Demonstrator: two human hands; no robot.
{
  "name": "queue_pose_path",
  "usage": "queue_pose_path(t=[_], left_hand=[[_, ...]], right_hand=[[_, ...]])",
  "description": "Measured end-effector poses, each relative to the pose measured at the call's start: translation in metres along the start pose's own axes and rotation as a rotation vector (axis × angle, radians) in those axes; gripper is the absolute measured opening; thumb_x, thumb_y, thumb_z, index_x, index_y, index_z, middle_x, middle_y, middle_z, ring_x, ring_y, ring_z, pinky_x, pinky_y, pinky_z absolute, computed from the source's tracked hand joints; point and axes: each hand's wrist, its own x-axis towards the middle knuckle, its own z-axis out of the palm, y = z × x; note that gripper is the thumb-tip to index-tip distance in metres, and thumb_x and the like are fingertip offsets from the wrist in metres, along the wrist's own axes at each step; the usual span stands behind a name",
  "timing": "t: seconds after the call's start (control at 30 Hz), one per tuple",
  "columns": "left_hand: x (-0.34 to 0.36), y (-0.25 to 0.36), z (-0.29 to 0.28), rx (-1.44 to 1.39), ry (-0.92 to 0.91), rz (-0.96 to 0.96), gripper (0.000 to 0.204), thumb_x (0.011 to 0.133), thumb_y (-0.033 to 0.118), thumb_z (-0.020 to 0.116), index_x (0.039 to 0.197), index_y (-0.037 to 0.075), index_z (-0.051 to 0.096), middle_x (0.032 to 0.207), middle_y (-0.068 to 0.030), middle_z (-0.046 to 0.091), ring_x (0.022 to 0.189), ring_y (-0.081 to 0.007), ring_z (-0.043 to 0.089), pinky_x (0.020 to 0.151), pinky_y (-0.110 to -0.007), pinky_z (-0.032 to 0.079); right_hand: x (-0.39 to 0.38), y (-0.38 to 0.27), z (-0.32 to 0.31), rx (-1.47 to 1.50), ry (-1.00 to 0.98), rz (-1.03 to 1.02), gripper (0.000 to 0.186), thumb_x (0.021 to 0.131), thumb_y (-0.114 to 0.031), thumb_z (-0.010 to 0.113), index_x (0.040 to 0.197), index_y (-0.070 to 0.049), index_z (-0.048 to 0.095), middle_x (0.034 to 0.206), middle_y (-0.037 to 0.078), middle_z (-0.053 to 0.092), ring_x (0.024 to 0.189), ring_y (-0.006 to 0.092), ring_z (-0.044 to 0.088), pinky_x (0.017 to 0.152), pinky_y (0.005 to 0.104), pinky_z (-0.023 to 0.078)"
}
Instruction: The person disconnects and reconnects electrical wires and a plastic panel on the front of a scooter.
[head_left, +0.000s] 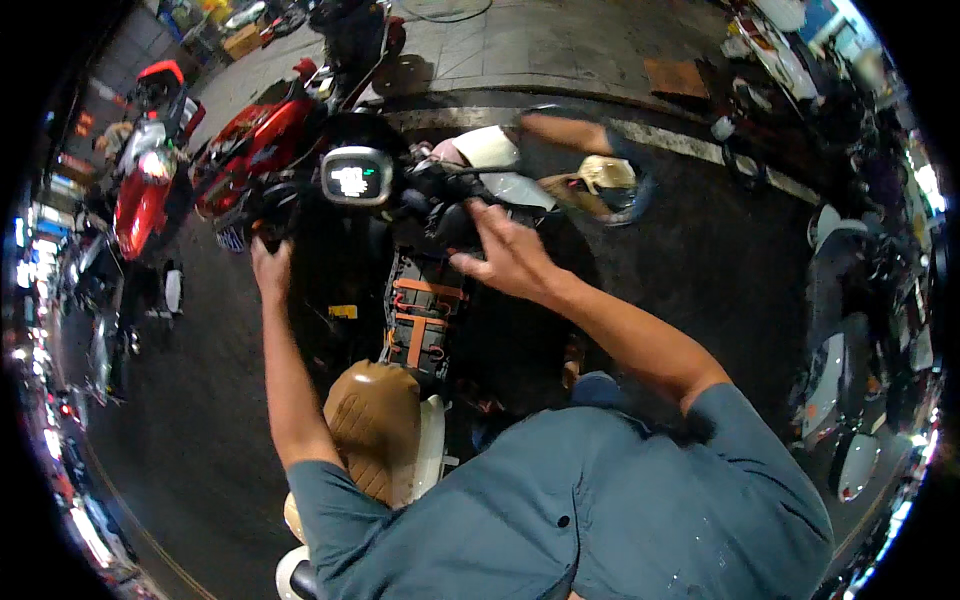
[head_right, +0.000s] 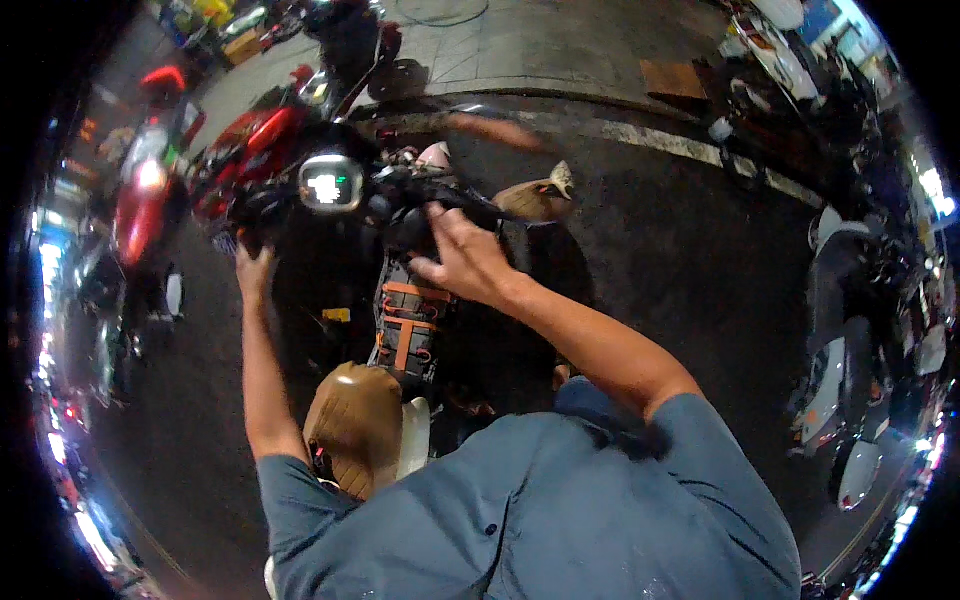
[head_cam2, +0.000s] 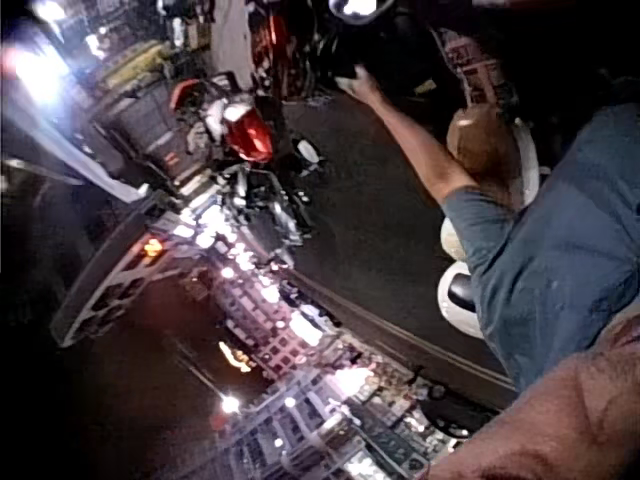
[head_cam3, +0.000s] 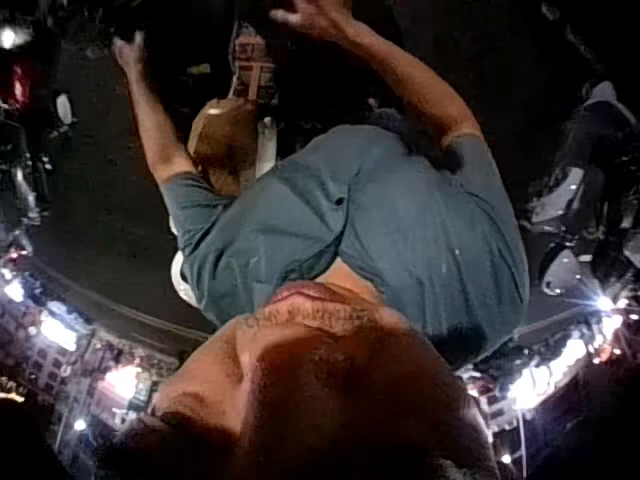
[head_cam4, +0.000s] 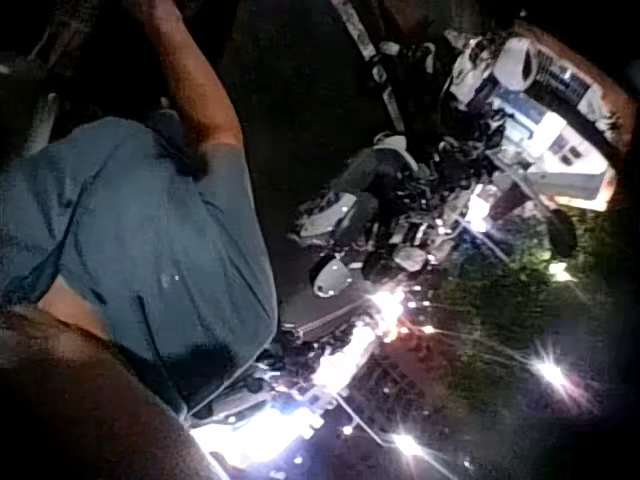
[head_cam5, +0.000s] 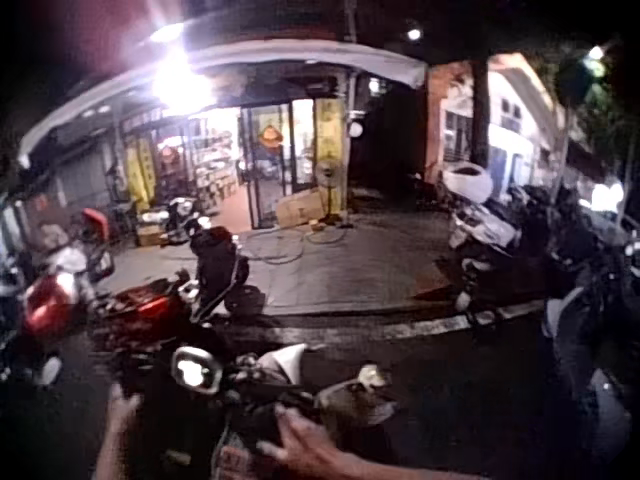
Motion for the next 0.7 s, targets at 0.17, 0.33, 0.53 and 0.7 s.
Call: queue_pose_path(t=[0.17,0.33,0.53,0.7], left_hand=[[-0.175,0.012,0.105,-0.548,-0.493,-0.720,0.020,0.092,0.023,0.064,0.099,0.005,0.064,0.085,-0.0037,0.064,0.076,-0.0144,0.059,0.066,-0.029,0.047],[-0.354,0.045,0.226,-0.365,-0.765,-0.459,0.026,0.096,0.030,0.060,0.114,0.012,0.060,0.113,-0.0063,0.066,0.103,-0.0254,0.064,0.086,-0.035,0.053],[-0.311,0.390,0.310,-1.817,-0.977,-1.225,0.035,0.101,0.030,0.048,0.129,0.011,0.055,0.132,-0.0065,0.057,0.122,-0.0242,0.054,0.103,-0.037,0.045],[-0.234,0.494,0.349,-1.917,-0.984,-1.030,0.033,0.100,0.026,0.047,0.128,0.008,0.055,0.127,-0.0085,0.058,0.120,-0.0218,0.056,0.102,-0.038,0.047]], right_hand=[[-0.046,0.089,-0.019,0.026,-0.176,-0.181,0.068,0.093,-0.051,0.058,0.141,-0.005,0.043,0.116,0.021,0.059,0.105,0.0394,0.060,0.090,0.0467,0.049],[-0.102,0.161,-0.051,0.171,-0.510,-0.139,0.057,0.095,-0.053,0.055,0.129,-0.007,0.055,0.109,0.017,0.064,0.102,0.0349,0.062,0.087,0.0457,0.050],[-0.121,0.234,-0.065,0.002,-0.129,-0.428,0.055,0.084,-0.051,0.066,0.119,-0.008,0.064,0.109,0.014,0.063,0.109,0.0344,0.057,0.091,0.0481,0.046],[-0.067,0.280,-0.108,0.195,0.276,-0.508,0.034,0.080,-0.032,0.069,0.105,-0.009,0.068,0.105,0.010,0.066,0.104,0.0315,0.059,0.092,0.0448,0.046]])
